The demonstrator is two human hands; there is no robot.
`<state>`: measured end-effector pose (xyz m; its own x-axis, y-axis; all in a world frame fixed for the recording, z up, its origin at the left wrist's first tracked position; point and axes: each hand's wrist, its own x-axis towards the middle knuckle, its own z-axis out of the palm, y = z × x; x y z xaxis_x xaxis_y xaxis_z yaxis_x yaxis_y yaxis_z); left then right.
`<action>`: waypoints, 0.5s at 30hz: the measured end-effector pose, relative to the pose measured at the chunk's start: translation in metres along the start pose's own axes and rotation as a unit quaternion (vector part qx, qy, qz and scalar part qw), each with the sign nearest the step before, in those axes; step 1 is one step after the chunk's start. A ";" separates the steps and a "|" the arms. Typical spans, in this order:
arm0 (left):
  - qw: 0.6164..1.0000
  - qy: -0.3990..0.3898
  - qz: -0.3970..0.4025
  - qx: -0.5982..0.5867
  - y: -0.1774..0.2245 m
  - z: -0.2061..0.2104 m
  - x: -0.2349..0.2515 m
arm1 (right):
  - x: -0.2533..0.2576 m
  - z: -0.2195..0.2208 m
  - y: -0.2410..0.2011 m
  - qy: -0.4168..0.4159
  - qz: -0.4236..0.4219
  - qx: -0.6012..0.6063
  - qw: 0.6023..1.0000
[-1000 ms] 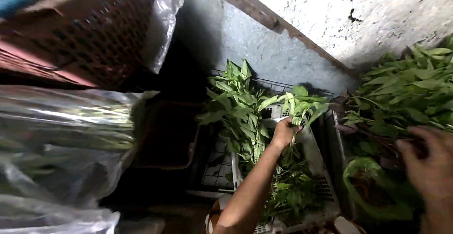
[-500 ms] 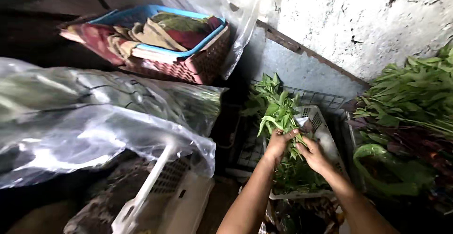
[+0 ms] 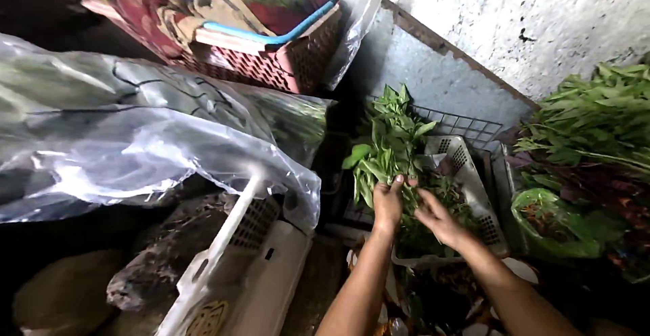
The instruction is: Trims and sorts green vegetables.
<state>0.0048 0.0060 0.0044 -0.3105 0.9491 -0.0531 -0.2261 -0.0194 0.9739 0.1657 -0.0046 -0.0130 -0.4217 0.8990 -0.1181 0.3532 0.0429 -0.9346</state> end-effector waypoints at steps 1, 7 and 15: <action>1.000 -0.002 -0.003 -0.018 -0.005 0.002 -0.003 | 0.000 0.013 -0.006 -0.020 0.011 0.030 0.999; 0.995 0.022 -0.074 -0.066 -0.031 -0.039 0.000 | 0.013 0.045 0.026 0.030 0.009 0.070 0.997; 0.976 0.020 -0.099 -0.195 -0.107 -0.038 -0.006 | 0.051 0.024 0.048 -0.078 0.102 -0.167 0.977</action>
<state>-0.0042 -0.0093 -0.1081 -0.2598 0.9334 -0.2477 -0.6165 0.0371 0.7864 0.1407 0.0331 -0.0716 -0.4271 0.8269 -0.3658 0.6862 0.0329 -0.7267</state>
